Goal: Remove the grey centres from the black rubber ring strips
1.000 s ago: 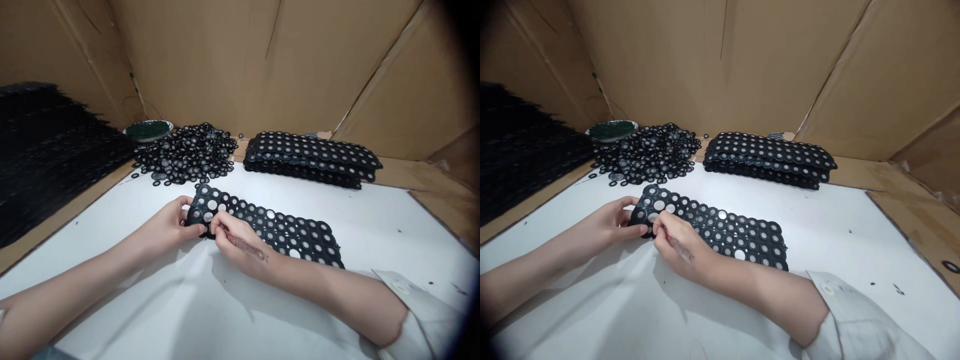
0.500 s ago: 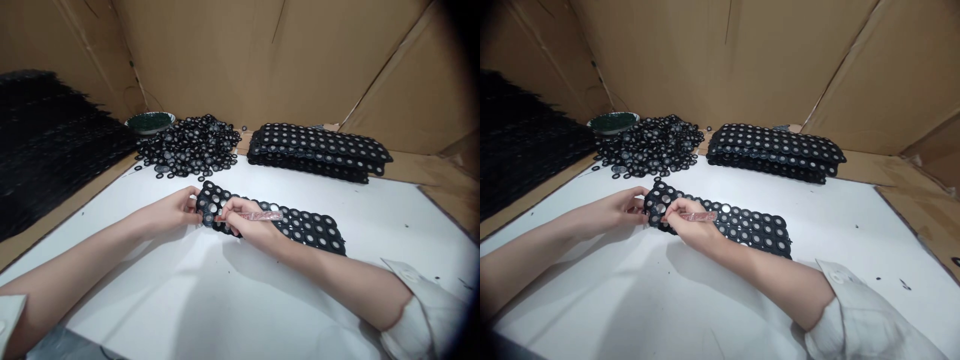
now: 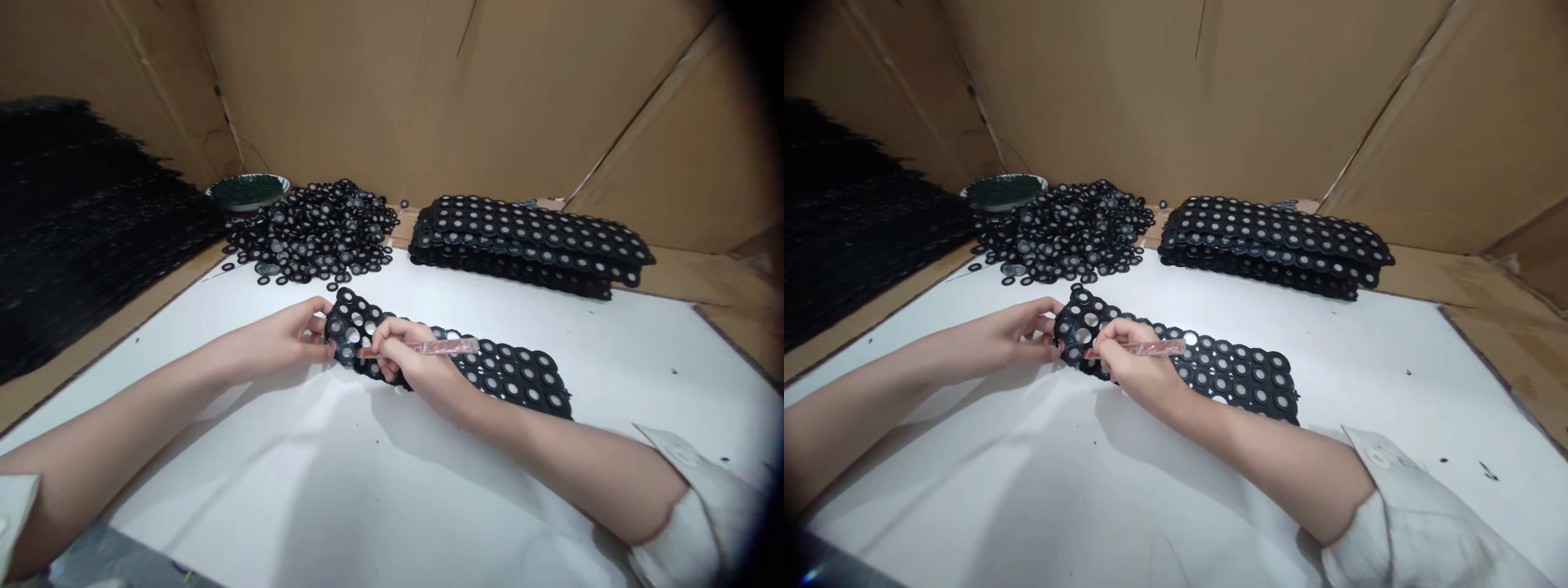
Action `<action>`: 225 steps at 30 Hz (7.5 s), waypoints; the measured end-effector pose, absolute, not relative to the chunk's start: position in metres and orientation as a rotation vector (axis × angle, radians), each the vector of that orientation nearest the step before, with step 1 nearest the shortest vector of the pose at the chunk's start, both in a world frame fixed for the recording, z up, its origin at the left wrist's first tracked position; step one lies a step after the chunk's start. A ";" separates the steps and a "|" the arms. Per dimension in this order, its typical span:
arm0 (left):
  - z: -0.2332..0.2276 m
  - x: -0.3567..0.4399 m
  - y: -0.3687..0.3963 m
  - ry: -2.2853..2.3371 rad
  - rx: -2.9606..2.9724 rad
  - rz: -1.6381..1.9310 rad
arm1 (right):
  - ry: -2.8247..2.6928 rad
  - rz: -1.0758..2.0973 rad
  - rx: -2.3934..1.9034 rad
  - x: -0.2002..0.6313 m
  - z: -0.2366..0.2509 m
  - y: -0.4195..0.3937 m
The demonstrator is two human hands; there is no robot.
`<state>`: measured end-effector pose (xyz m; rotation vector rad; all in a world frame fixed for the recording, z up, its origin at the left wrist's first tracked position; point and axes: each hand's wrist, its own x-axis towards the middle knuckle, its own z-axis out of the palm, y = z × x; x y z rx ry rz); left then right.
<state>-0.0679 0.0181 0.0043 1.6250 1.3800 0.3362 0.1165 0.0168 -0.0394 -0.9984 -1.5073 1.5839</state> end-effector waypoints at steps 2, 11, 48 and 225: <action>0.004 -0.068 0.018 1.411 1.663 0.321 | -1.451 1.602 -1.007 0.116 -0.039 0.017; 0.007 -0.067 0.018 1.472 1.686 0.308 | -1.350 1.615 -1.019 0.120 -0.046 0.023; -0.001 -0.063 0.023 1.392 1.457 0.416 | -1.529 1.425 -0.973 0.119 -0.040 0.011; -0.008 -0.073 0.035 1.493 1.759 0.589 | -1.858 1.379 -0.937 0.122 -0.047 0.011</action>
